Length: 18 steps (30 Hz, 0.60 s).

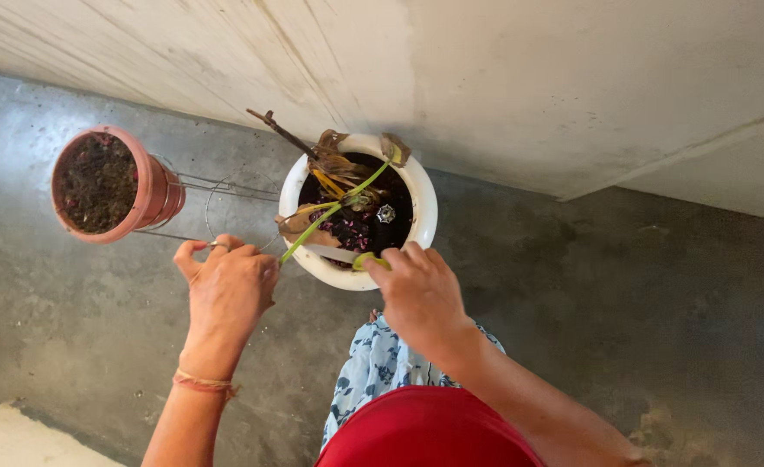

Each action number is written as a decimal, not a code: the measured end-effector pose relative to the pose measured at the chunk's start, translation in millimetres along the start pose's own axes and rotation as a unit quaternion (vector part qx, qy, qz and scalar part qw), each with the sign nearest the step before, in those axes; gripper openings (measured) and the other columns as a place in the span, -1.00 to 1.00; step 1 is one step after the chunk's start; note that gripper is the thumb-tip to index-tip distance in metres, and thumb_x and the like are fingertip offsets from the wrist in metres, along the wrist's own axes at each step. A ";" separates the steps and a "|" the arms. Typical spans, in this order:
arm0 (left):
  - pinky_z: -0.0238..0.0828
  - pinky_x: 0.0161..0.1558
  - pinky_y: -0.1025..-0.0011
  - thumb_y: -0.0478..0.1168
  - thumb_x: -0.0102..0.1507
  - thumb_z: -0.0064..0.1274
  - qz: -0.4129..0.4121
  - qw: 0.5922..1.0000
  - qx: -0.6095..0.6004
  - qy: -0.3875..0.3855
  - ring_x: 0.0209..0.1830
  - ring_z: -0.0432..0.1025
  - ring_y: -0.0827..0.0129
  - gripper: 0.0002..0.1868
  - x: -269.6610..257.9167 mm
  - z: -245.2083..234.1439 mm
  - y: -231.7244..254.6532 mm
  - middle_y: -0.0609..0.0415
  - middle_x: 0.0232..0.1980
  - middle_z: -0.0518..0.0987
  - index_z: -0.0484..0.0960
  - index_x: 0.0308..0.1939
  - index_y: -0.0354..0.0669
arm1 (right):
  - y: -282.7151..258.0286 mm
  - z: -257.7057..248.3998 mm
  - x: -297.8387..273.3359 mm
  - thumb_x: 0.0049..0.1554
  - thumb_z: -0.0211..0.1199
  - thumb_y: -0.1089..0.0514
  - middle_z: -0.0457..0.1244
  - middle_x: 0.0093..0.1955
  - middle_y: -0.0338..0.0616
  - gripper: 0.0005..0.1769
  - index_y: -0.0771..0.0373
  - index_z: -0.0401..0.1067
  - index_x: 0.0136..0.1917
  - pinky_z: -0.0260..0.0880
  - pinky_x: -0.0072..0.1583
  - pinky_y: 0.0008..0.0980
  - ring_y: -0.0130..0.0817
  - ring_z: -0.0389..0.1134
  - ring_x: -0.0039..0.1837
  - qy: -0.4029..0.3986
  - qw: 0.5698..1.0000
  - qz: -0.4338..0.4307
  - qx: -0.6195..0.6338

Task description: The person trims dried leaves from a plant using a knife, clears debris from the soil by hand, and pours a bag of compost into the pot.

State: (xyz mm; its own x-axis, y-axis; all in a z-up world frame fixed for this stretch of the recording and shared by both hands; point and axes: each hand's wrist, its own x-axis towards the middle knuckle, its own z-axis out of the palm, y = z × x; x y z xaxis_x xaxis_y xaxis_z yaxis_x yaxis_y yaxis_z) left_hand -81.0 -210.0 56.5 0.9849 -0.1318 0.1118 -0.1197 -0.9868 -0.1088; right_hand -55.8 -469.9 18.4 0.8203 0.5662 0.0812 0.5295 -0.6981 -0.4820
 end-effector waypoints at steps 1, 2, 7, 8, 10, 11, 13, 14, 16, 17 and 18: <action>-0.02 0.26 0.01 -0.16 0.14 0.20 0.001 1.000 0.000 -0.001 0.00 0.45 0.39 -0.94 -1.1 -1.1 -0.4 0.31 -0.39 0.54 0.71 -0.45 0.11 | 6.4 4.2 -2.1 0.04 0.17 0.40 0.39 0.00 -0.14 -0.48 0.11 0.52 0.25 0.37 0.13 -0.21 -0.25 0.36 0.06 -0.009 1.000 0.018 -0.001; -0.02 0.26 0.02 -0.16 0.11 0.20 0.000 1.000 0.013 -0.010 0.01 0.46 0.39 -0.95 -1.9 -2.4 -0.6 0.32 -0.39 0.54 0.70 -0.46 0.11 | 15.1 8.4 -2.8 0.04 0.17 0.40 0.39 0.00 -0.14 -0.48 0.11 0.52 0.25 0.37 0.13 -0.21 -0.25 0.36 0.06 -0.009 1.000 0.020 0.000; -0.01 0.26 0.01 -0.14 0.11 0.22 -0.010 0.999 0.031 -0.027 0.05 0.46 0.40 -0.92 -7.1 -7.0 1.4 0.31 -0.42 0.53 0.67 -0.49 0.09 | 63.9 35.5 15.9 0.10 0.18 0.34 0.39 0.00 -0.14 -0.55 0.12 0.54 0.25 0.33 0.21 -0.17 -0.20 0.35 0.12 -0.059 0.988 0.144 -0.020; -0.01 0.26 0.02 -0.14 0.12 0.21 -0.011 0.999 0.042 -0.030 0.05 0.47 0.39 -0.91 -8.6 -7.9 1.9 0.32 -0.41 0.53 0.66 -0.49 0.10 | 69.7 42.9 23.0 0.10 0.18 0.34 0.39 0.00 -0.14 -0.55 0.12 0.54 0.25 0.33 0.21 -0.17 -0.20 0.35 0.12 -0.060 0.988 0.144 -0.019; 0.00 0.26 0.02 -0.14 0.13 0.21 -0.013 0.998 0.053 -0.035 0.05 0.47 0.39 -0.91 -12.3 -9.7 3.1 0.32 -0.41 0.53 0.66 -0.49 0.11 | 76.9 58.3 37.4 0.14 0.18 0.29 0.39 0.02 -0.11 -0.64 0.06 0.60 0.16 0.32 0.21 -0.13 -0.14 0.34 0.17 -0.001 0.989 0.139 0.046; 0.01 0.28 0.03 -0.16 0.15 0.21 -0.005 0.998 0.060 -0.024 0.05 0.48 0.39 -0.91 -13.9 -10.2 3.7 0.33 -0.40 0.53 0.66 -0.47 0.10 | 80.1 64.8 44.4 0.14 0.18 0.29 0.39 0.02 -0.11 -0.64 0.06 0.60 0.16 0.32 0.21 -0.13 -0.14 0.34 0.17 -0.002 0.989 0.139 0.047; 0.02 0.30 0.04 -0.18 0.17 0.20 0.003 0.998 0.066 -0.014 0.05 0.48 0.39 -0.91 -15.6 -10.9 3.9 0.34 -0.39 0.53 0.65 -0.45 0.10 | 82.8 76.5 56.9 0.08 0.21 0.27 0.39 0.00 -0.12 -0.61 0.04 0.60 0.16 0.33 0.24 -0.13 -0.13 0.35 0.18 -0.043 0.990 0.126 0.052; 0.02 0.30 0.03 -0.19 0.17 0.21 0.005 0.998 0.059 -0.006 0.04 0.48 0.39 -0.92 -16.1 -11.4 3.6 0.35 -0.38 0.54 0.66 -0.43 0.10 | 82.8 81.4 60.0 0.08 0.21 0.27 0.39 0.00 -0.12 -0.61 0.04 0.60 0.16 0.33 0.24 -0.13 -0.13 0.35 0.18 -0.045 0.990 0.126 0.053; 0.02 0.30 0.01 -0.20 0.17 0.21 0.005 0.999 0.053 0.002 0.02 0.48 0.40 -0.93 -16.8 -12.1 4.0 0.36 -0.38 0.54 0.66 -0.42 0.10 | 83.2 90.2 63.8 0.15 0.20 0.23 0.38 0.02 -0.09 -0.65 0.07 0.56 0.20 0.38 0.19 -0.08 -0.09 0.35 0.16 -0.061 0.984 0.138 0.095; 0.02 0.30 0.02 -0.20 0.17 0.22 0.007 0.998 0.058 0.001 0.02 0.48 0.40 -0.92 -16.4 -12.3 3.7 0.35 -0.38 0.53 0.65 -0.43 0.10 | 83.7 94.7 64.3 0.15 0.20 0.23 0.38 0.02 -0.09 -0.65 0.07 0.56 0.20 0.38 0.19 -0.08 -0.09 0.35 0.16 -0.062 0.984 0.138 0.095; 0.03 0.29 0.03 -0.19 0.17 0.22 0.008 0.998 0.062 -0.001 0.02 0.48 0.41 -0.91 -15.9 -12.6 3.3 0.34 -0.38 0.52 0.64 -0.43 0.10 | 84.0 99.6 63.9 0.20 0.18 0.20 0.37 0.00 -0.07 -0.67 0.09 0.53 0.23 0.39 0.17 -0.07 -0.09 0.36 0.15 -0.082 0.981 0.144 0.097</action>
State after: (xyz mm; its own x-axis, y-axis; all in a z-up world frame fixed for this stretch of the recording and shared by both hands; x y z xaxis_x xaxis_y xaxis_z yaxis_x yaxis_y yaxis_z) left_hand -98.7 -212.3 66.8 0.9832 -0.1473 0.1074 -0.1192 -0.9652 -0.2327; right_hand 19.6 -448.7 -103.8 0.8760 0.4310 -0.2164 0.2158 -0.7516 -0.6233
